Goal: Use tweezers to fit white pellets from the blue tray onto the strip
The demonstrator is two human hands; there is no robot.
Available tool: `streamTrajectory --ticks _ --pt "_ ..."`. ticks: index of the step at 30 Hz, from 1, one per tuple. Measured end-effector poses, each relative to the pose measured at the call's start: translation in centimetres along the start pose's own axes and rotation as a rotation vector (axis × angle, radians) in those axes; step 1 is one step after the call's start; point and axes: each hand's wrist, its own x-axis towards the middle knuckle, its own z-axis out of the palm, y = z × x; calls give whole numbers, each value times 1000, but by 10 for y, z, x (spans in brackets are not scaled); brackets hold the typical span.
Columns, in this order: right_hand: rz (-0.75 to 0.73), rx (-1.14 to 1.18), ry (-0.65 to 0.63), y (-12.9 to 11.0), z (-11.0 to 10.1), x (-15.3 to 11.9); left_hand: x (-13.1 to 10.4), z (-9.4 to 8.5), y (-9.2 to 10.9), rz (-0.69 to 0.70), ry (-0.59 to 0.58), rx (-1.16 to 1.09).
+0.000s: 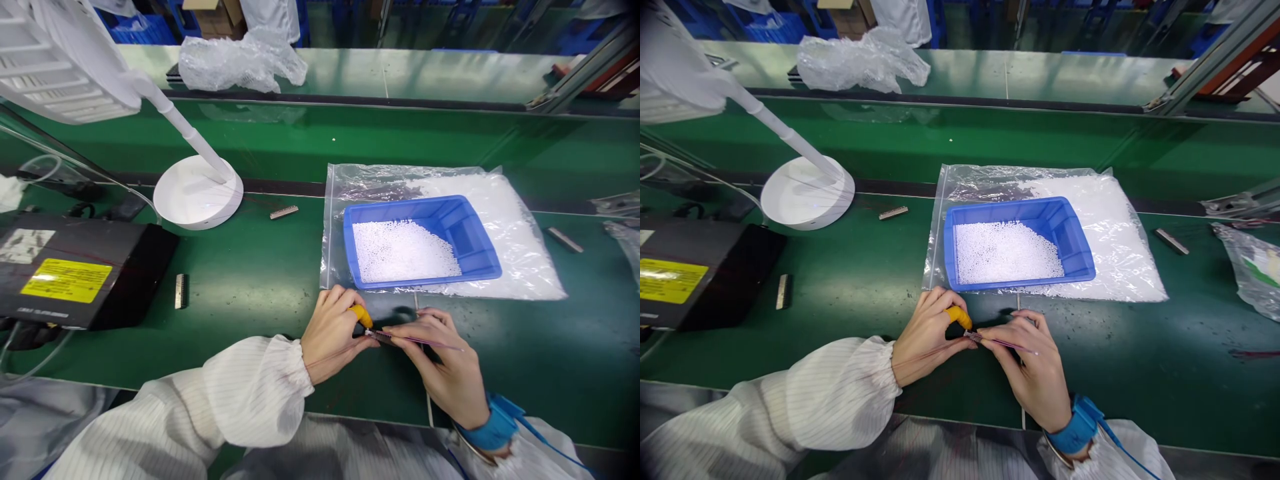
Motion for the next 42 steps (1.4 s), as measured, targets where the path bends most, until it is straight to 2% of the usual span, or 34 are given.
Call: streamTrajectory --ticks 6,16,19,24,31,33,38,42 --pt "-3 2 0 0 0 1 0 -2 1 -3 -11 -2" --pt "-27 109 121 2 -6 -4 0 -1 1 -12 -9 -3" --pt "-27 133 112 5 -9 -6 0 -1 1 -11 -10 -9" --pt "-7 61 94 8 -16 -5 0 -1 2 -4 -9 -5" --pt "9 -100 237 11 -20 -2 -2 1 0 19 19 -3" --pt "9 -49 211 9 -18 1 -2 1 0 28 17 -4" --pt "-17 60 -1 2 -10 10 -1 1 0 16 3 6" --pt "-31 54 -57 0 -6 13 -1 1 0 17 -5 9"
